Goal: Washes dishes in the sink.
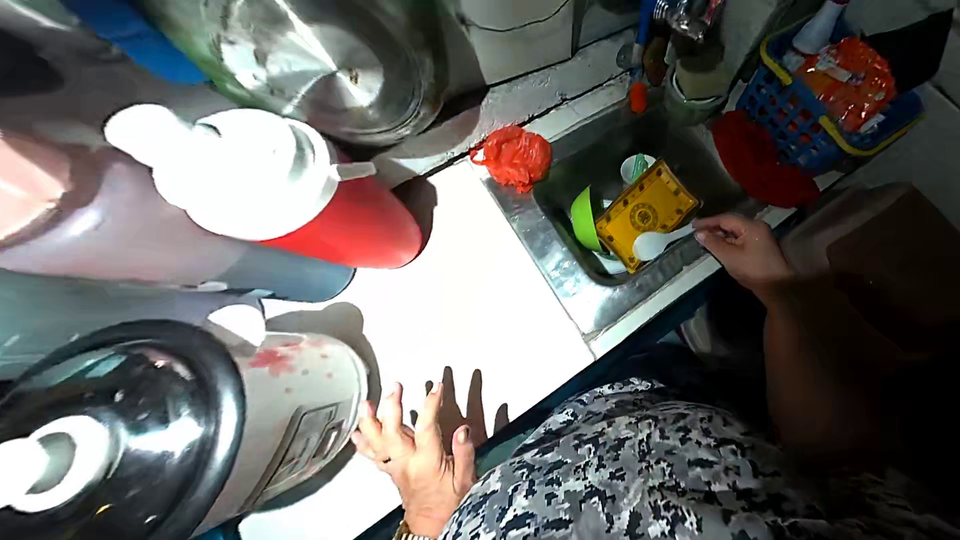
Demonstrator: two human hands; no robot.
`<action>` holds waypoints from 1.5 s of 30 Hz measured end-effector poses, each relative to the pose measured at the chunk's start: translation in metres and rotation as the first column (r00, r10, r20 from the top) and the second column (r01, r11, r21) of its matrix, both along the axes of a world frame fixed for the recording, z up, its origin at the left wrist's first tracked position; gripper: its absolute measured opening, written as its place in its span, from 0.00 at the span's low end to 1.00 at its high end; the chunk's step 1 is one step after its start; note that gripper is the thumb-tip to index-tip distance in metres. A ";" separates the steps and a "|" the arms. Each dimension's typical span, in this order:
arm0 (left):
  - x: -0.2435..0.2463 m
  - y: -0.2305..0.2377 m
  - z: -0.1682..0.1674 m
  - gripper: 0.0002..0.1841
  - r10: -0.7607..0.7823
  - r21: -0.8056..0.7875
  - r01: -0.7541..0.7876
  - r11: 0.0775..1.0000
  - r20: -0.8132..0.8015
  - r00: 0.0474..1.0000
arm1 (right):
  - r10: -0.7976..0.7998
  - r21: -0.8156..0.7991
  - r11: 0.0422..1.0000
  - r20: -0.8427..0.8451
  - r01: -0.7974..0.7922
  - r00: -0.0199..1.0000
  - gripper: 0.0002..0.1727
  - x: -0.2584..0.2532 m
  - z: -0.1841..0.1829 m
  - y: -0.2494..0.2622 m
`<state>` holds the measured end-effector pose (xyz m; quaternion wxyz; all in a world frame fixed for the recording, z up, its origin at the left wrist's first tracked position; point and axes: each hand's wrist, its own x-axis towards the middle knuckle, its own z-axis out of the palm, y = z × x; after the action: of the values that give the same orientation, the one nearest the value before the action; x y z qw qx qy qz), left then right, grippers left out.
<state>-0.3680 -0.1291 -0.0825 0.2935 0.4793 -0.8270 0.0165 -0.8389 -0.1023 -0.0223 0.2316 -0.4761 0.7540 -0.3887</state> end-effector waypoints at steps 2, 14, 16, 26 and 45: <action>-0.036 -0.012 0.011 0.31 -0.072 0.067 0.077 0.995 -0.078 0.994 | 0.011 -0.054 0.998 -0.050 -0.013 0.999 0.15 -0.035 0.001 -0.022; -0.202 -0.035 0.044 0.17 -0.255 0.177 0.260 0.949 -0.053 0.965 | 0.140 0.223 0.974 -0.450 -0.041 0.882 0.35 -0.184 0.020 -0.216; -0.199 -0.033 0.043 0.16 -0.255 0.182 0.258 0.949 -0.036 0.966 | 0.205 0.321 0.946 -0.469 -0.050 0.859 0.36 -0.193 0.015 -0.237; -0.195 -0.067 0.041 0.16 -0.184 0.230 0.207 0.951 -0.115 0.976 | 0.341 0.491 0.869 -0.493 -0.068 0.800 0.39 -0.209 0.008 -0.264; -0.303 -0.194 0.009 0.37 -0.241 0.731 0.050 0.681 0.159 0.958 | 0.337 0.433 0.900 -0.608 -0.055 0.719 0.24 -0.201 -0.018 -0.269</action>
<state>-0.6708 -0.3228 -0.0735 -0.0203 0.4822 -0.8320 -0.2737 -1.0394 -0.3717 -0.0406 0.0744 -0.6072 0.7910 -0.0083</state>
